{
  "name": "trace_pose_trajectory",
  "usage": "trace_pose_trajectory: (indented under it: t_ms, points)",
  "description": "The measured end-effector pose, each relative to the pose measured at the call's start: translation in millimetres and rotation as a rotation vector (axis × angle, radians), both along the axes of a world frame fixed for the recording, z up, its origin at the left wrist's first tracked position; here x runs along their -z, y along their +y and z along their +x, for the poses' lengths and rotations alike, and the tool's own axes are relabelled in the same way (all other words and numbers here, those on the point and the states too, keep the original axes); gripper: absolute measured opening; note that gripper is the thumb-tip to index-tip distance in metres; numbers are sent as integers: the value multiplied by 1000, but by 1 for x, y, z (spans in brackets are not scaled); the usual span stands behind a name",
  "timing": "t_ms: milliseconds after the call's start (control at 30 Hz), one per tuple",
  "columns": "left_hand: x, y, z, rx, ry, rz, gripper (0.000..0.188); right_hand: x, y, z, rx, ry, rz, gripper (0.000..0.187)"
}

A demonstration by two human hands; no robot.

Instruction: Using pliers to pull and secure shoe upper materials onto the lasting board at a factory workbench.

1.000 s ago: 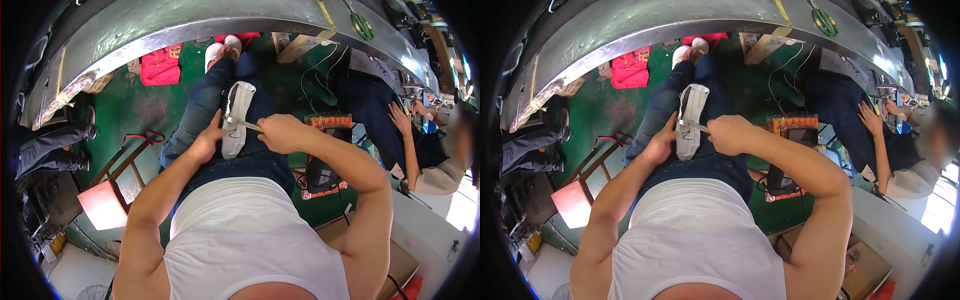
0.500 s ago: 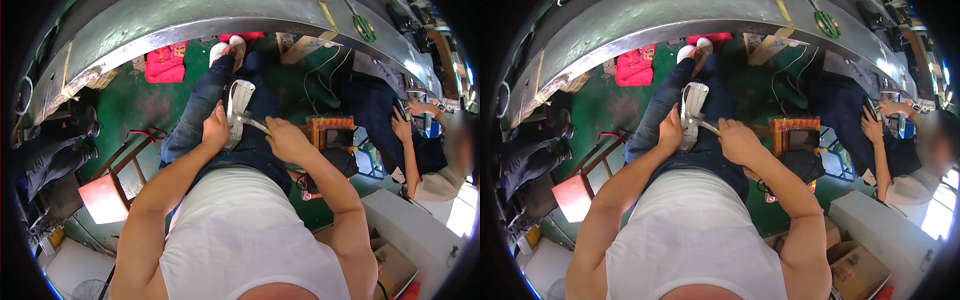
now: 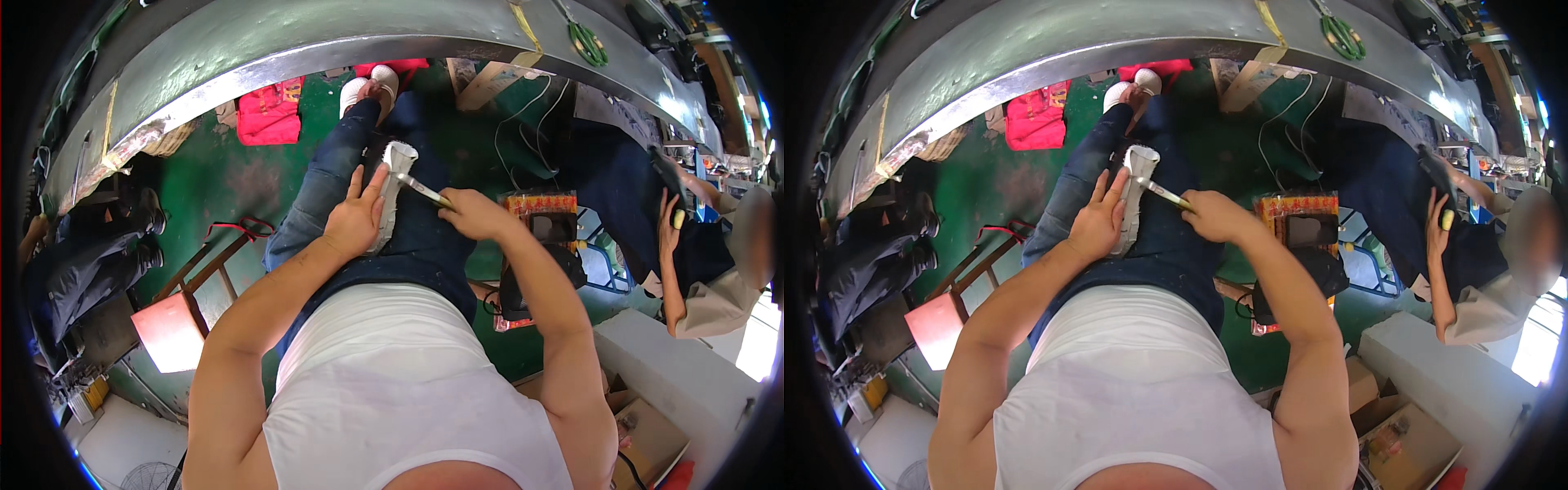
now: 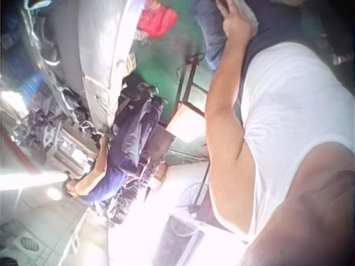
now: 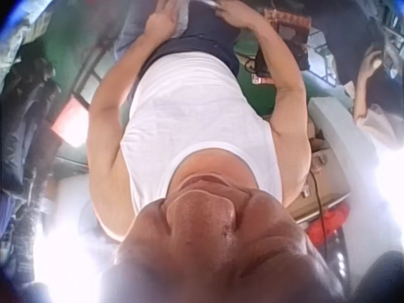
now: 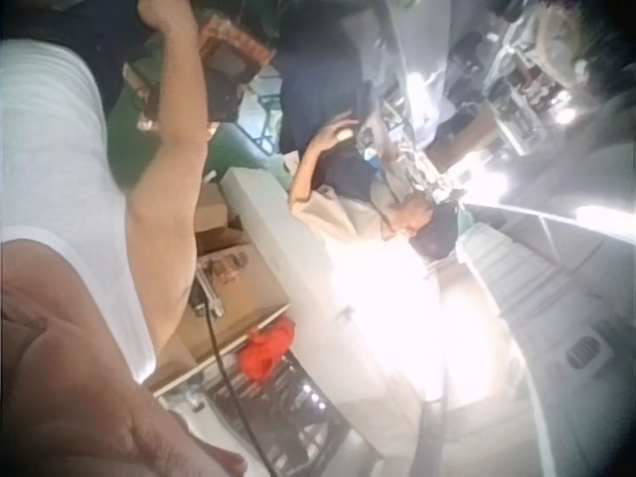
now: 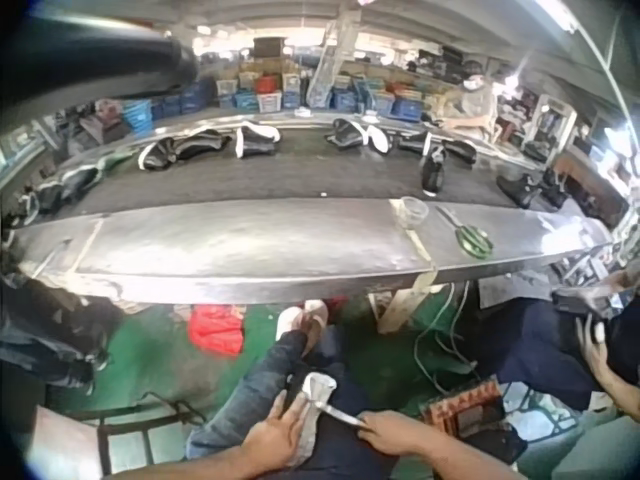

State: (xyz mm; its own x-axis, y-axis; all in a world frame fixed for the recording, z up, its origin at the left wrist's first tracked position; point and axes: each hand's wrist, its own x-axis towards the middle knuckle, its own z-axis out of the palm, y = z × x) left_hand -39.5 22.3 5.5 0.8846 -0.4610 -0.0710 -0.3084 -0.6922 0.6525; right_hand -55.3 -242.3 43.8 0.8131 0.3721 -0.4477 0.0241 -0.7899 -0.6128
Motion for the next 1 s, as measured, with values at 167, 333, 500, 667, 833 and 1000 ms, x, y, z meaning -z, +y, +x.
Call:
trace_pose_trajectory:
  t_ms: [167, 333, 500, 667, 833, 1000]
  points:
    - [-1, 0, 7, 14, 62, 103, 59, -30, 9, 14, 166, 57, 63, 34]
    - [-8, -1, 12, 79, 96, 151, 60, -10, 43, 30, 203, -185, -10, 38]
    - [-14, 3, 16, 165, 88, 167, 59, -5, 45, 20, 174, -324, 106, 41]
    - [-13, 12, 3, 16, 310, -30, 65, -15, 45, 19, 115, -125, -130, 41]
    - [-12, 20, -1, -166, 498, -163, 75, -16, 57, -8, 185, -188, 192, 42]
    - [-3, 25, 6, -124, 497, -183, 78, -30, 62, -7, 106, -79, 82, 44]
